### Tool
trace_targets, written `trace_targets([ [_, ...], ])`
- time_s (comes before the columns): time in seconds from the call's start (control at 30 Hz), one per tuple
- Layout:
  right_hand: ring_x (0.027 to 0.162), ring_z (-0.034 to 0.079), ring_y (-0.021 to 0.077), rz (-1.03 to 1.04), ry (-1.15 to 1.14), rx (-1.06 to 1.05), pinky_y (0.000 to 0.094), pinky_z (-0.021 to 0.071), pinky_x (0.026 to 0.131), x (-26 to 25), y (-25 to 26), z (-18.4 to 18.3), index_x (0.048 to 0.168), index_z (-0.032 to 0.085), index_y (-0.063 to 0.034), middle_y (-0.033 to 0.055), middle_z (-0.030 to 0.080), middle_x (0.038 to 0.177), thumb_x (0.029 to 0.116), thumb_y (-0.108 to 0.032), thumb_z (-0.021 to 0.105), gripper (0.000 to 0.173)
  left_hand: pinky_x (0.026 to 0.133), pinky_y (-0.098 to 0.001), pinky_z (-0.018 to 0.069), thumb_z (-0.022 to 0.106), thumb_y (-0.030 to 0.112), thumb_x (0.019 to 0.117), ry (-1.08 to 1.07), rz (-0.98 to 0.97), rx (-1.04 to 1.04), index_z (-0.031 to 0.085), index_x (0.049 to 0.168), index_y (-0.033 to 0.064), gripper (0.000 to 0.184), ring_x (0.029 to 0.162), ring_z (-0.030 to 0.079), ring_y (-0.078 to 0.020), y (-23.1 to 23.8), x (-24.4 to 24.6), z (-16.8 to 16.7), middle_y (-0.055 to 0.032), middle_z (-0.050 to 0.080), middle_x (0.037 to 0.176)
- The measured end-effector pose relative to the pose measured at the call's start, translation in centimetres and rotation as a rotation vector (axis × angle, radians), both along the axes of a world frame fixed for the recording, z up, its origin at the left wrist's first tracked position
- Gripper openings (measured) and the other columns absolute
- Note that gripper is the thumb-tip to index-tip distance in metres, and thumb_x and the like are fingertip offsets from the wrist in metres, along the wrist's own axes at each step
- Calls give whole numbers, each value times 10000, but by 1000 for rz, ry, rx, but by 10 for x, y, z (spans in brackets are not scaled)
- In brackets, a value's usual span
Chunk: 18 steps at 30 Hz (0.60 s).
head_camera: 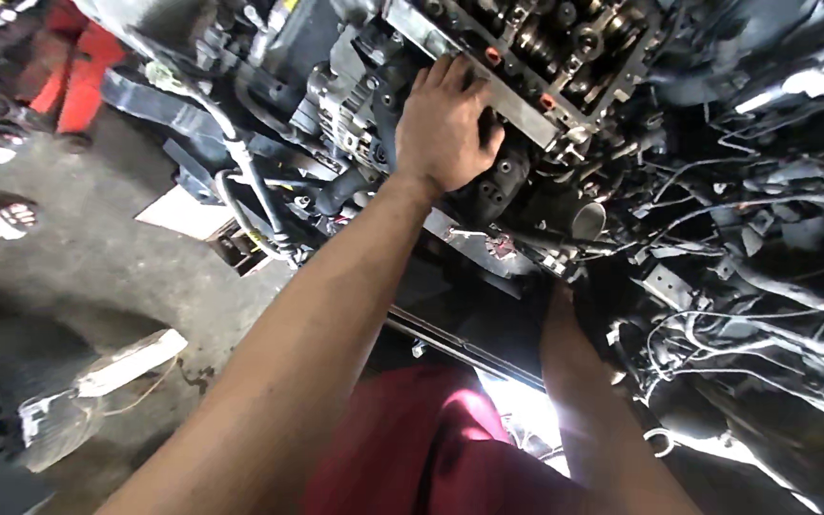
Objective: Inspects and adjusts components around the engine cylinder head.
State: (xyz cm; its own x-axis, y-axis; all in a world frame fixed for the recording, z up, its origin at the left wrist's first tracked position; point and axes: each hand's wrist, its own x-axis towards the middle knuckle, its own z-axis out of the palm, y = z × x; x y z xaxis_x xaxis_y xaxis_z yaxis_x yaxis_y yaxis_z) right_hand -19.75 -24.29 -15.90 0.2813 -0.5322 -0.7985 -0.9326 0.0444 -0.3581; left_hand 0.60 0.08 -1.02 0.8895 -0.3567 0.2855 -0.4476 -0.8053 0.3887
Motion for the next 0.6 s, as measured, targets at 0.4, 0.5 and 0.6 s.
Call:
trace_targets([
  [0.4,1475,396,359,183,140,-357,413,342,1205,5,-27,-27,1515,333,121,314,405,1549,1032,-138,594,607,965,-569,486,611,312,903,-7,2,-14,728,973,53,293,1174,628,-426,1,0,1,-216,693,1181],
  [0.5,1430,457,377,123,129,-389,450,383,1175,7,-25,-28,1474,416,107,313,470,1499,1065,-176,528,509,933,-564,502,613,300,901,-35,-2,-23,728,946,55,274,1140,639,-424,1,0,-1,-214,698,1149],
  [0.6,1410,472,403,117,141,-401,474,383,1168,4,-25,-34,1444,463,111,323,494,1474,1067,-211,530,500,922,-566,509,615,285,892,-81,-4,-34,737,945,59,262,1116,653,-430,1,0,-2,-220,708,1132],
])
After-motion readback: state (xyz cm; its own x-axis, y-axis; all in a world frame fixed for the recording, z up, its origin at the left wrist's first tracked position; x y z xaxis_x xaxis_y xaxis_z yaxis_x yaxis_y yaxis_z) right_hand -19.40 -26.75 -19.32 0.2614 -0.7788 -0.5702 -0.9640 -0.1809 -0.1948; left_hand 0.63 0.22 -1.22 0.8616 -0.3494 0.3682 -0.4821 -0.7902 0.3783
